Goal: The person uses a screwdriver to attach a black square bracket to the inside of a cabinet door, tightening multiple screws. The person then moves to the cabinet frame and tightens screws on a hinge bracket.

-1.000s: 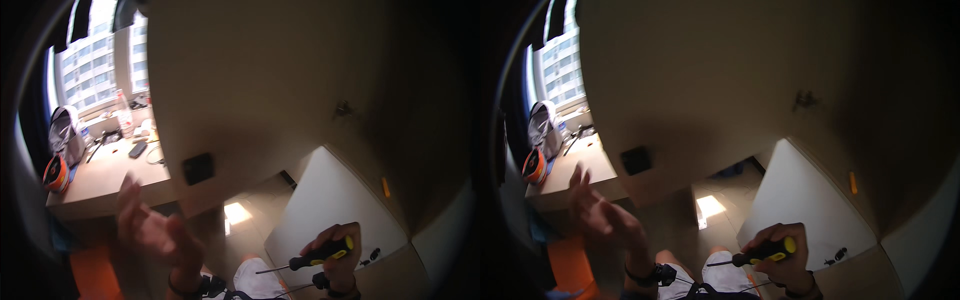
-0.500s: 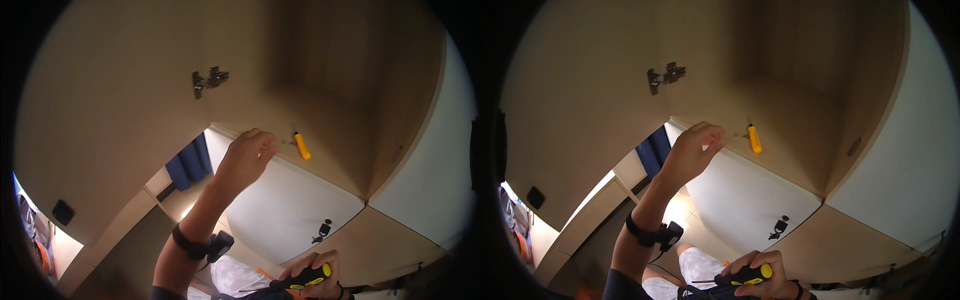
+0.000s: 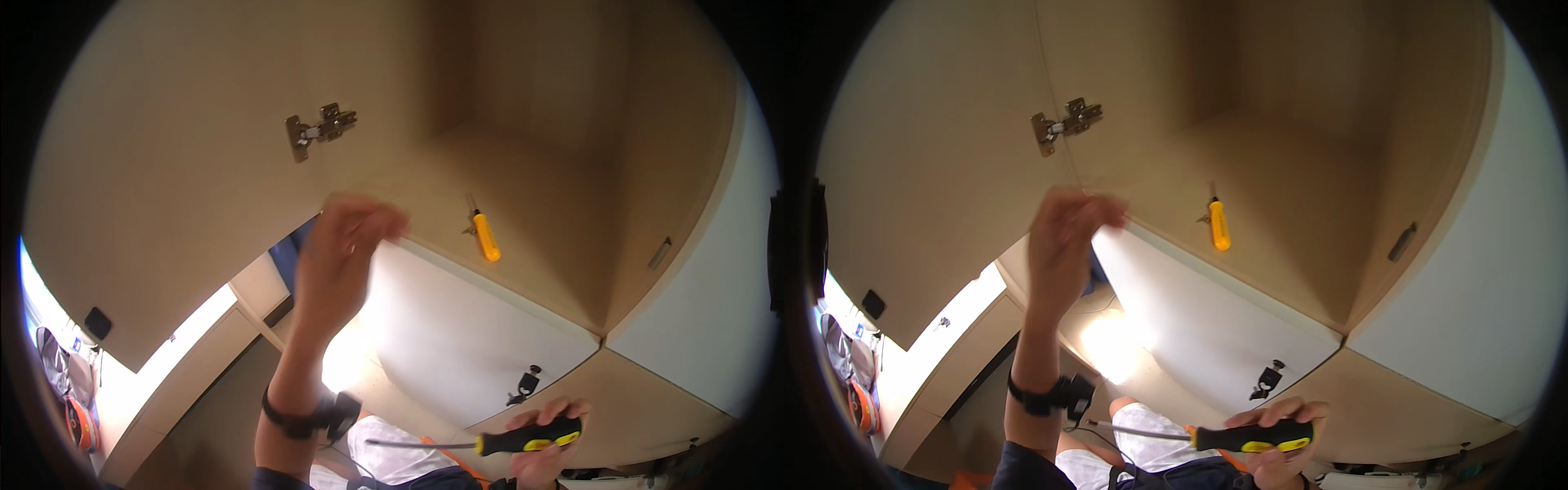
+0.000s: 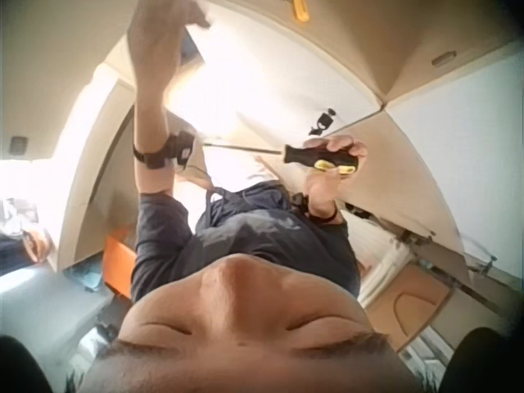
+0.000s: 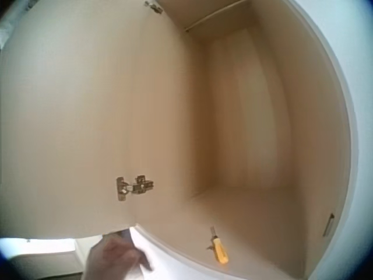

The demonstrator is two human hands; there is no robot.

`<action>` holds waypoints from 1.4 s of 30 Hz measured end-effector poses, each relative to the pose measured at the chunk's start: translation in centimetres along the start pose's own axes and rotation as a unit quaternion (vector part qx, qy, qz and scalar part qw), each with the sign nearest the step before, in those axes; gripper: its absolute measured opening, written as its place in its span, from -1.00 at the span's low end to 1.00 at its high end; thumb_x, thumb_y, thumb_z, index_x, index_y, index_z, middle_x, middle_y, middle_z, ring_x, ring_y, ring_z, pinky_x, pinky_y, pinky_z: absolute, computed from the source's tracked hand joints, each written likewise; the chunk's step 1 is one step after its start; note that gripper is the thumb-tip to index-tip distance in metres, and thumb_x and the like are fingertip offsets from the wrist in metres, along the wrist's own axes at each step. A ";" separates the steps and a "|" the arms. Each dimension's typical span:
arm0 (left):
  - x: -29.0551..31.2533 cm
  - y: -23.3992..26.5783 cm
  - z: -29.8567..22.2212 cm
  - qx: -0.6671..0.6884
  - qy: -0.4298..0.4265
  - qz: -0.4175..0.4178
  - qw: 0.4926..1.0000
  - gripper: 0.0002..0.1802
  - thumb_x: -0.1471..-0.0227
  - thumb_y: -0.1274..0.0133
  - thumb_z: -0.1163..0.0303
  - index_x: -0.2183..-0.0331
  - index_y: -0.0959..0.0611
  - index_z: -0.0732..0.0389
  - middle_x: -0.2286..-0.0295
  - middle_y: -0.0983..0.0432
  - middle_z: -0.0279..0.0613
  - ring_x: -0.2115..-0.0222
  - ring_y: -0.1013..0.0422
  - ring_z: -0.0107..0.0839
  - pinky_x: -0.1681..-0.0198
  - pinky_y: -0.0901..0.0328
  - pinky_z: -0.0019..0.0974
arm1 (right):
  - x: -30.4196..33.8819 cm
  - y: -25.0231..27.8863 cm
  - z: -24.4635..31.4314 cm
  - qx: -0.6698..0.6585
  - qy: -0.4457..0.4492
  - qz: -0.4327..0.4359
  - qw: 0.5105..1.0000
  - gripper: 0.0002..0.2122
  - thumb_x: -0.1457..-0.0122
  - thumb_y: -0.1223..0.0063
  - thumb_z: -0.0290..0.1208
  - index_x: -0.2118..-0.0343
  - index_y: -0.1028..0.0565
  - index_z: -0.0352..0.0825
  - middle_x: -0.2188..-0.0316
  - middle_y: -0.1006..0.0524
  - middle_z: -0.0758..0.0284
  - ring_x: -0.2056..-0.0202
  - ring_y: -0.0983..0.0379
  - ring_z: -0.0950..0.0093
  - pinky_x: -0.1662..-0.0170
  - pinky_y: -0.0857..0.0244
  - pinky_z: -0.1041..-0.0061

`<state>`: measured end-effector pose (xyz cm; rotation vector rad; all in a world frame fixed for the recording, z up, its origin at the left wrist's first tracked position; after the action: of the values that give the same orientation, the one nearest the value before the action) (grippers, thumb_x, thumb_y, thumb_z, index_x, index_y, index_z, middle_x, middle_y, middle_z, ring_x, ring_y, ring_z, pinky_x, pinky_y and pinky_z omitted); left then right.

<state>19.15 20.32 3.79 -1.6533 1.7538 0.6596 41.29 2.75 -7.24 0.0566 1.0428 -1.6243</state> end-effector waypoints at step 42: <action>22.9 19.0 -17.2 -0.318 0.093 -0.106 0.937 -0.86 0.12 -0.19 0.52 0.39 -0.61 0.19 0.48 -0.57 -0.25 0.53 -0.51 -0.33 0.49 -0.37 -0.40 | 5.5 -16.5 -9.7 -0.139 -0.145 0.139 0.970 -0.66 -0.18 -0.02 -0.38 0.05 -0.20 -0.31 0.22 -0.40 0.22 0.29 -0.51 0.27 0.28 -0.50 0.42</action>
<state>-1.90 -6.11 -2.70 -2.3688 1.5338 1.0732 21.45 4.08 -6.33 -0.2085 0.9763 -1.1808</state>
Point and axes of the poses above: each hand's wrist, its own x-axis away from the middle knuckle, its own y-axis out of the back of the hand, z = x × y, the point moved 2 cm from there along -x, towards the middle knuckle
